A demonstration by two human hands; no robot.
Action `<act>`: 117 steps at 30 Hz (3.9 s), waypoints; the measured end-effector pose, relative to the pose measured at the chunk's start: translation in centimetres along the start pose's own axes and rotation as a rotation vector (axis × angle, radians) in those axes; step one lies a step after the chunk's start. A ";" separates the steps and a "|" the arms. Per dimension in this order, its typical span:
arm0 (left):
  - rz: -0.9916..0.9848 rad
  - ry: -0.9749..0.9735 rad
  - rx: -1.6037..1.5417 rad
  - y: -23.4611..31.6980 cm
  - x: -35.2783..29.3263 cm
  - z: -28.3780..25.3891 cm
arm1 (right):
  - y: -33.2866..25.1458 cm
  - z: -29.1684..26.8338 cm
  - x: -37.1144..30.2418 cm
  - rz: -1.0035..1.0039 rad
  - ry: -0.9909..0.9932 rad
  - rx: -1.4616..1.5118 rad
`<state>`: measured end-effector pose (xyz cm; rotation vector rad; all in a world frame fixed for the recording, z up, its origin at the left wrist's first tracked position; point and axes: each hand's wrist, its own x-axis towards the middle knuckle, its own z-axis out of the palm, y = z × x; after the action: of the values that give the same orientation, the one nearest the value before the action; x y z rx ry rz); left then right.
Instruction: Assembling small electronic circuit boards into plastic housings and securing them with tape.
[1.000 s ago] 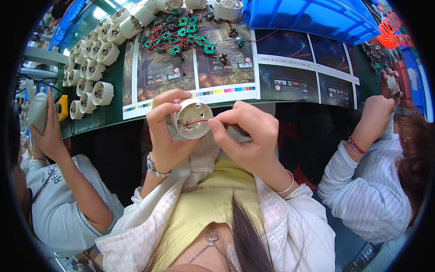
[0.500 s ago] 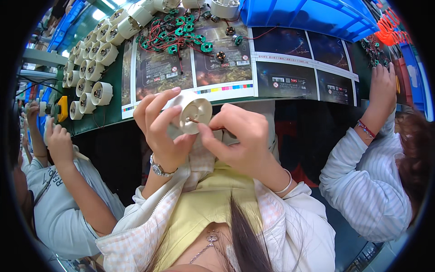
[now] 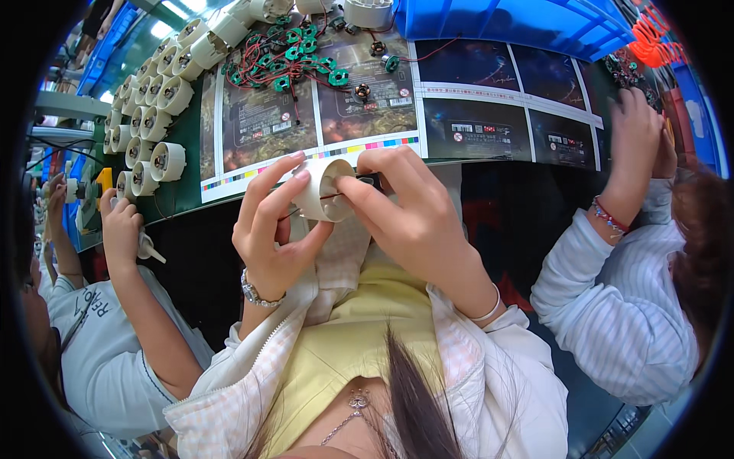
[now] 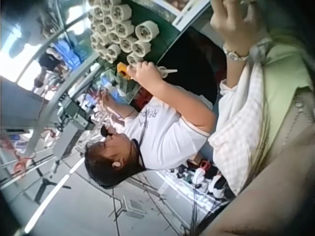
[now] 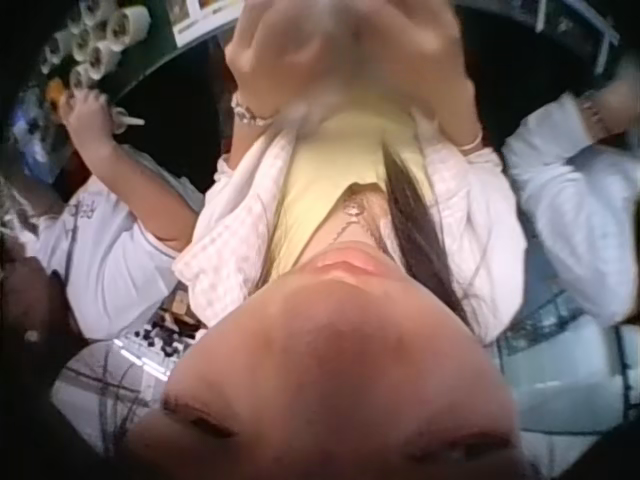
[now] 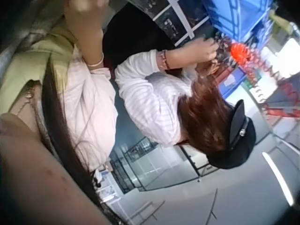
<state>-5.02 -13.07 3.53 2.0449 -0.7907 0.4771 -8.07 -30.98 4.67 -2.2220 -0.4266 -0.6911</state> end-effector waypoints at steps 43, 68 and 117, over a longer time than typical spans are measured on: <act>0.075 0.049 -0.259 3.7 0.7 2.4 | 0.5 2.7 -4.4 0.846 0.229 1.558; -0.109 0.172 0.281 -3.4 0.7 -3.4 | 8.5 -7.0 2.4 0.096 0.207 -0.830; -0.002 0.129 0.641 -6.2 5.5 -5.2 | 6.2 -0.3 3.5 0.286 -0.052 0.082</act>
<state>3.00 -8.07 5.96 2.5603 -0.6021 0.9450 -2.34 -34.98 3.42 -2.1696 -0.1532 -0.4568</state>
